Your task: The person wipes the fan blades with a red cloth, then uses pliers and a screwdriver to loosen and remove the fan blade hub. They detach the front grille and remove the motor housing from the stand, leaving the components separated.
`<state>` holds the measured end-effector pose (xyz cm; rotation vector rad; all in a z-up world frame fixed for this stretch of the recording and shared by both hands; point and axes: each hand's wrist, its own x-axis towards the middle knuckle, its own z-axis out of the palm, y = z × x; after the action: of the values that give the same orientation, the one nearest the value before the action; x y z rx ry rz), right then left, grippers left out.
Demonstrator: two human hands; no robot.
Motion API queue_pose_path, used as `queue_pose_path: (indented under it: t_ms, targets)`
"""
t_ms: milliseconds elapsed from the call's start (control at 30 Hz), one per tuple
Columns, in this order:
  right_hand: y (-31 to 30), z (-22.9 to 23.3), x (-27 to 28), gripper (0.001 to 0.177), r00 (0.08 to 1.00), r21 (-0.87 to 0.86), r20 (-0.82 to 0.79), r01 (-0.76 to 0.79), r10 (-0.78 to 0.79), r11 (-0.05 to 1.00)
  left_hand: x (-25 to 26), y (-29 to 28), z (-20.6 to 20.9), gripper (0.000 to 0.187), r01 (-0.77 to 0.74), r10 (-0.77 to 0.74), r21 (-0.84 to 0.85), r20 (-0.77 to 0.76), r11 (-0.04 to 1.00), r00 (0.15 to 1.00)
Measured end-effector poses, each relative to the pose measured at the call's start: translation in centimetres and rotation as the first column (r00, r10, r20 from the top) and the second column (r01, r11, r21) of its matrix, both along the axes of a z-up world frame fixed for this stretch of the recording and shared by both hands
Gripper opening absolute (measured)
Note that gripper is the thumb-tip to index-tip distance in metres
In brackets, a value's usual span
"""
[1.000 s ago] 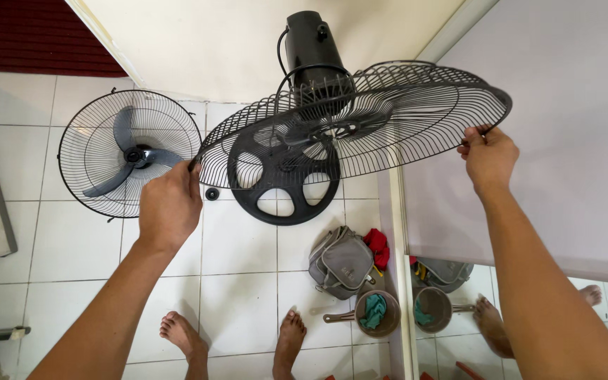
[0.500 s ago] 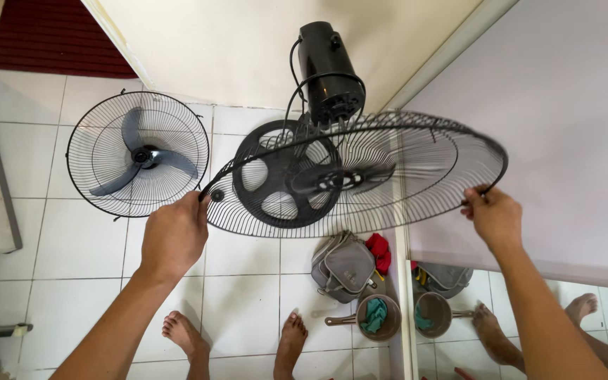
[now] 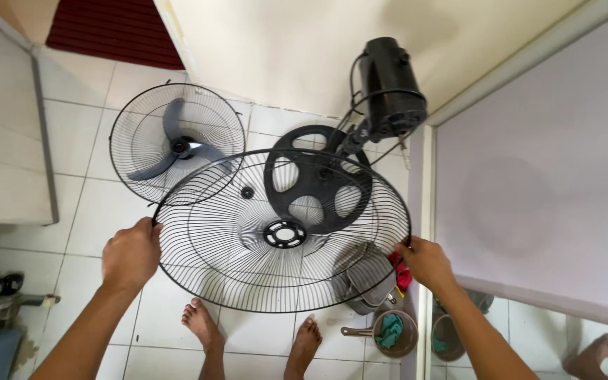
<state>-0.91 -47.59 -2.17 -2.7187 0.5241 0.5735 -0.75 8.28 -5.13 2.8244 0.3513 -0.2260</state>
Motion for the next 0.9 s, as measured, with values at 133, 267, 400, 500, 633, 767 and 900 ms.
queue_pose_path:
  t_ms: [133,267,400,500,633,767,900]
  targets:
    - [6.1,-1.3,3.0,0.036,0.994,0.088,-0.106,-0.028,0.037,0.996,-0.6,5.7,-3.3,0.032,-0.117,0.118,0.065,-0.014,0.991,0.993]
    - [11.4,-2.4,6.1,0.035,0.982,0.121,-0.146,-0.102,0.119,0.987,-0.8,11.2,-5.8,0.035,-0.235,0.240,0.081,-0.066,0.969,0.968]
    - [15.2,-3.9,8.9,0.038,0.982,0.164,-0.108,-0.134,0.153,0.977,-0.1,15.2,-7.7,0.035,-0.276,0.283,0.081,-0.096,0.958,0.954]
    - [17.9,-6.3,11.0,0.038,0.975,0.120,-0.086,-0.195,0.206,0.973,0.7,17.8,-9.5,0.038,-0.331,0.342,0.090,-0.168,0.939,0.925]
    - [21.2,-9.9,13.8,0.035,0.982,0.092,0.028,-0.188,0.186,0.978,2.5,20.8,-12.4,0.038,-0.335,0.350,0.103,-0.229,0.936,0.908]
    - [24.6,-13.6,16.1,0.041,0.994,0.149,0.078,-0.092,0.081,0.985,4.9,23.4,-14.9,0.038,-0.352,0.363,0.092,-0.287,0.931,0.886]
    - [28.1,-16.4,18.3,0.036,0.987,0.258,0.074,0.119,-0.143,0.959,7.4,25.4,-16.4,0.039,-0.369,0.367,0.057,-0.325,0.928,0.872]
